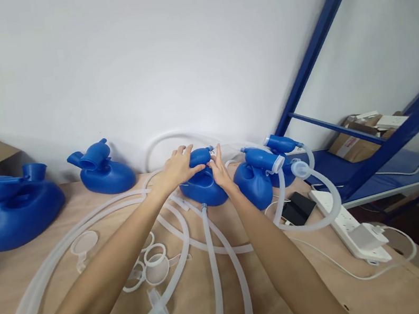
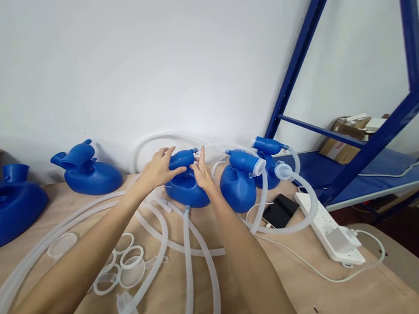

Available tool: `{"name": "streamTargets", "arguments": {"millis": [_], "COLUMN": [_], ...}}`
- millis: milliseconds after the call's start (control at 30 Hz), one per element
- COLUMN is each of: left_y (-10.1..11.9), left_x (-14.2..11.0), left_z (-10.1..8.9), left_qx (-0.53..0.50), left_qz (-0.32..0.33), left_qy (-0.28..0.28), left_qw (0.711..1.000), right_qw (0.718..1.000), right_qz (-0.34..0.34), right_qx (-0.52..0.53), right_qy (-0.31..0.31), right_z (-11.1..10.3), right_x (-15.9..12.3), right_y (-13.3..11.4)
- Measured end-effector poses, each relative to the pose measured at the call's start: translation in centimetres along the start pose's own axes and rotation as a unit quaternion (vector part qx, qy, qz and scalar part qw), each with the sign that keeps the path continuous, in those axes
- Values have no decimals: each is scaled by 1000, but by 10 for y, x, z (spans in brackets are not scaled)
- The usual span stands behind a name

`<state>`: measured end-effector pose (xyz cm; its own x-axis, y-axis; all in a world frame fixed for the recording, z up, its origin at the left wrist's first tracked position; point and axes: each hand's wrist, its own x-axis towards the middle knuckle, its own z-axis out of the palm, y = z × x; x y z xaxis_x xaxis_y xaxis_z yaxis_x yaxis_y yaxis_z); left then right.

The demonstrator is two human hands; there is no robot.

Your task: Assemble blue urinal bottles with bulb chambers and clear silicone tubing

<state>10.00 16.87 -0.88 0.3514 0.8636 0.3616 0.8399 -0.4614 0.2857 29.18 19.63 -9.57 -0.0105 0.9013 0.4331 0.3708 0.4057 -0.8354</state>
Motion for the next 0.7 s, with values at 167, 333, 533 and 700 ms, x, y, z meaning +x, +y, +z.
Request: {"name": "streamTargets", "arguments": {"millis": [167, 333, 533, 700], "left_y": [-19, -28, -25, -25], "left_x": [25, 27, 38, 40], "left_z": [18, 17, 6, 1], "left_qx": [-3, 8, 27, 24], "left_qz": [6, 16, 22, 25], "left_qy": [-38, -68, -115, -136], "left_qw": [999, 998, 993, 990], "right_qw": [975, 955, 929, 911], "right_qz": [87, 127, 159, 171], "right_qx": [195, 267, 334, 376], "right_qy": [54, 34, -9, 6], "right_z": [-1, -4, -8, -10], "right_x": [11, 19, 27, 34], "right_y": [12, 19, 17, 15]}}
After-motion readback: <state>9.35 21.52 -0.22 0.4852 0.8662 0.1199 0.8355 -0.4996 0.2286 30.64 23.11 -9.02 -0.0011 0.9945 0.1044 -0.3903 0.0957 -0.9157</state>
